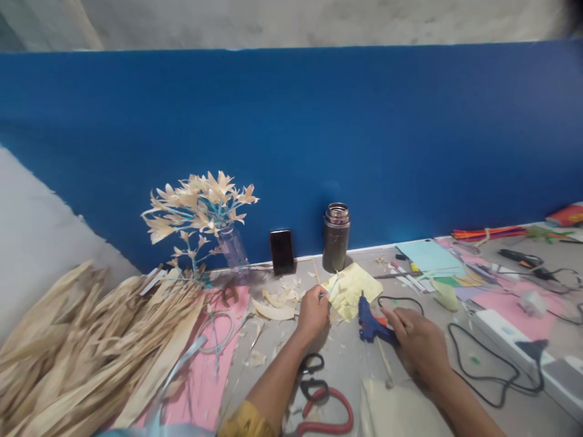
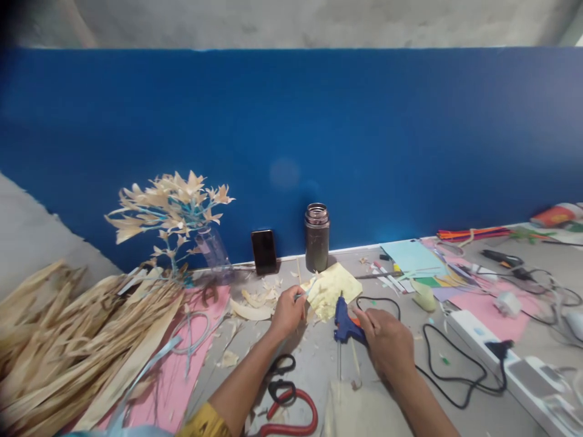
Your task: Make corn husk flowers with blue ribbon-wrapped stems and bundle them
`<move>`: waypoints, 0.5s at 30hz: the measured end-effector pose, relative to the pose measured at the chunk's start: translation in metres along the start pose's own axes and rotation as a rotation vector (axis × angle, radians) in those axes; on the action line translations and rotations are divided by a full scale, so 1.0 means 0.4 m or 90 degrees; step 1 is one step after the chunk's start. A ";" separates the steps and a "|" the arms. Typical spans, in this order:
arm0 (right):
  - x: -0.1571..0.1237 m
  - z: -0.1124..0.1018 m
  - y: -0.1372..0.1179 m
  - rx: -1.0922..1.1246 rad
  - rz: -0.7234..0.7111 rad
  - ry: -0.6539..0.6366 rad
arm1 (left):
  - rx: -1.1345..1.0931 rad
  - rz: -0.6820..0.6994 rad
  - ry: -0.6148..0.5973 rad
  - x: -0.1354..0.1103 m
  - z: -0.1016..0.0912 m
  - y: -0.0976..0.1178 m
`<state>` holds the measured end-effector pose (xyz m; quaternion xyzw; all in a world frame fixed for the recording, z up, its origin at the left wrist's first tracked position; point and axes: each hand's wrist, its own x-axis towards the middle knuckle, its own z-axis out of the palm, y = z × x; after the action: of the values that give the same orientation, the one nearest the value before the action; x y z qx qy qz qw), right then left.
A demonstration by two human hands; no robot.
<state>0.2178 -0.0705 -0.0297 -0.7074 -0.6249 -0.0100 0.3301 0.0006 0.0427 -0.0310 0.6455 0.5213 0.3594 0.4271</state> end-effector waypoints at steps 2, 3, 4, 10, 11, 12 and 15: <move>0.006 -0.006 -0.011 -0.012 -0.014 -0.027 | 0.012 0.011 -0.004 0.001 0.002 -0.004; 0.010 -0.010 -0.018 -0.015 -0.028 -0.053 | 0.017 0.012 -0.003 0.003 0.002 -0.006; 0.012 -0.014 -0.025 -0.016 -0.041 -0.083 | 0.022 0.013 -0.002 0.004 0.002 -0.007; 0.016 -0.035 -0.031 -0.069 -0.095 -0.240 | 0.034 -0.006 -0.001 0.014 0.004 -0.017; 0.015 -0.035 -0.027 -0.073 -0.104 -0.255 | 0.034 -0.010 -0.001 0.015 0.004 -0.019; 0.015 -0.035 -0.022 -0.077 -0.110 -0.263 | 0.033 -0.013 0.000 0.017 0.005 -0.021; 0.013 -0.034 -0.013 -0.093 -0.106 -0.261 | 0.028 -0.020 0.001 0.016 0.006 -0.022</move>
<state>0.2196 -0.0723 -0.0144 -0.6626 -0.7327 0.0615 0.1427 0.0008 0.0495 -0.0400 0.6461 0.5397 0.3415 0.4179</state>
